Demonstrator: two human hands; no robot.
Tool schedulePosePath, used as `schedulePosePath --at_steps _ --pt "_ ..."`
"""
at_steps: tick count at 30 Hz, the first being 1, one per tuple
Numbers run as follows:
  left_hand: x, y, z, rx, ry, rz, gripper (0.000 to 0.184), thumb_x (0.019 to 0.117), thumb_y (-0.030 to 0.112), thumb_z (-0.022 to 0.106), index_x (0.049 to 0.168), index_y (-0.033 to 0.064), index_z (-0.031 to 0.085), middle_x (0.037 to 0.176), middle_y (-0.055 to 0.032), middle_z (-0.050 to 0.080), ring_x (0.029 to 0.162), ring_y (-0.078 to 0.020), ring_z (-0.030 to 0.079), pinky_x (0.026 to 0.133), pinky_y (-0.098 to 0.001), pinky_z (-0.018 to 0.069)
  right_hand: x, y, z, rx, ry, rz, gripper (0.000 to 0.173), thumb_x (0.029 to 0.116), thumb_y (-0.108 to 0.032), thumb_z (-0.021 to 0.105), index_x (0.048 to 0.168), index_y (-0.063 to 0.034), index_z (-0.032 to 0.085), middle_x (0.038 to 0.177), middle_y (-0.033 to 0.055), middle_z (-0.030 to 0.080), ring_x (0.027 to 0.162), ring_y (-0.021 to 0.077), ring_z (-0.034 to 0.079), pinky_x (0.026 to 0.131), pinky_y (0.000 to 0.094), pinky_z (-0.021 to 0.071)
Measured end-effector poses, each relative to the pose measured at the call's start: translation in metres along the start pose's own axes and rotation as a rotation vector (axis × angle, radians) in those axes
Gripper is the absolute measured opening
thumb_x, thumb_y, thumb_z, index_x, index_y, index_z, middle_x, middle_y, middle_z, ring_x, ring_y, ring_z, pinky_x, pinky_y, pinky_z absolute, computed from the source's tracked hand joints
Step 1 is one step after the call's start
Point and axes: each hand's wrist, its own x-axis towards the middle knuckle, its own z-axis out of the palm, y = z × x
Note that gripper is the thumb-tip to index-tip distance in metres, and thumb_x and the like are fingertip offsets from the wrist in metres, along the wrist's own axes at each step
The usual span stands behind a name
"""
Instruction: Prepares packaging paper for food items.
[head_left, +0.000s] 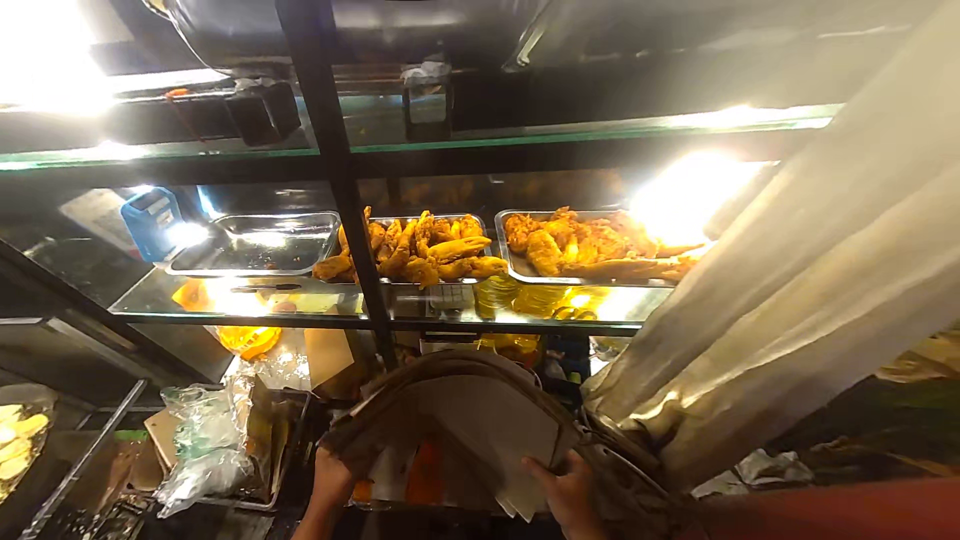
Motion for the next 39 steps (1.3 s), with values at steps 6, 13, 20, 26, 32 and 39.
schedulePosePath --at_steps 6,13,20,26,32,39 --pt "0.046 -0.01 -0.007 0.121 0.051 -0.01 0.072 0.064 0.024 0.096 0.121 -0.0037 0.061 0.11 -0.0097 0.073 0.103 -0.015 0.071 0.093 -0.035 0.0603 0.009 -0.012 0.002 0.036 -0.011 -0.016 0.083 0.0688 -0.02 0.089 0.137 0.0074 0.05 0.12 0.0169 0.068 0.11 0.0175 0.068 0.095 0.0361 0.0584" --pt "0.1 0.004 -0.003 -0.029 -0.265 -0.014 0.068 0.0674 0.009 0.091 0.126 -0.0035 0.059 0.113 -0.008 0.074 0.106 -0.0153 0.071 0.095 -0.0355 0.0597 0.044 -0.029 0.016 0.146 0.011 -0.159 0.078 0.0676 -0.007 0.089 0.133 0.0142 0.052 0.12 0.017 0.069 0.109 0.0118 0.068 0.097 0.029 0.0573" --pt "0.102 0.025 0.01 0.055 -0.343 -0.067 0.054 0.0757 0.005 0.085 0.125 0.0002 0.063 0.111 -0.0068 0.075 0.105 -0.0164 0.071 0.097 -0.0368 0.0593 0.043 -0.027 0.014 0.31 0.021 -0.101 0.064 0.0678 0.004 0.088 0.124 0.0095 0.058 0.108 0.007 0.074 0.098 0.0076 0.072 0.089 0.0286 0.0617" --pt "0.055 0.036 -0.018 -0.01 -0.197 0.014 0.064 0.0645 0.006 0.091 0.121 -0.002 0.062 0.107 -0.0077 0.075 0.1 -0.0171 0.073 0.091 -0.0363 0.0621 0.018 -0.06 -0.019 0.155 0.017 0.06 0.074 0.0688 -0.011 0.093 0.132 0.0042 0.057 0.117 0.0126 0.072 0.107 0.017 0.07 0.094 0.0378 0.0606" --pt "0.046 0.008 -0.016 0.041 -0.067 -0.007 0.082 0.055 0.019 0.096 0.123 -0.0057 0.058 0.109 -0.0076 0.074 0.101 -0.0132 0.072 0.09 -0.0332 0.0617 0.029 -0.044 -0.025 -0.28 -0.078 -0.161 0.062 0.0905 -0.014 0.071 0.137 0.0186 0.047 0.134 0.0369 0.056 0.128 0.0404 0.057 0.112 0.0478 0.0451" --pt "0.07 -0.014 -0.001 0.055 0.061 0.009 0.132 0.0443 0.074 0.088 0.137 -0.0091 0.044 0.118 -0.0091 0.068 0.106 -0.0077 0.067 0.093 -0.0273 0.0576 0.066 -0.008 -0.005 -0.033 -0.006 -0.334 0.103 0.0696 -0.046 0.084 0.14 0.0156 0.042 0.131 0.0204 0.062 0.12 0.0081 0.061 0.103 0.0241 0.0509"
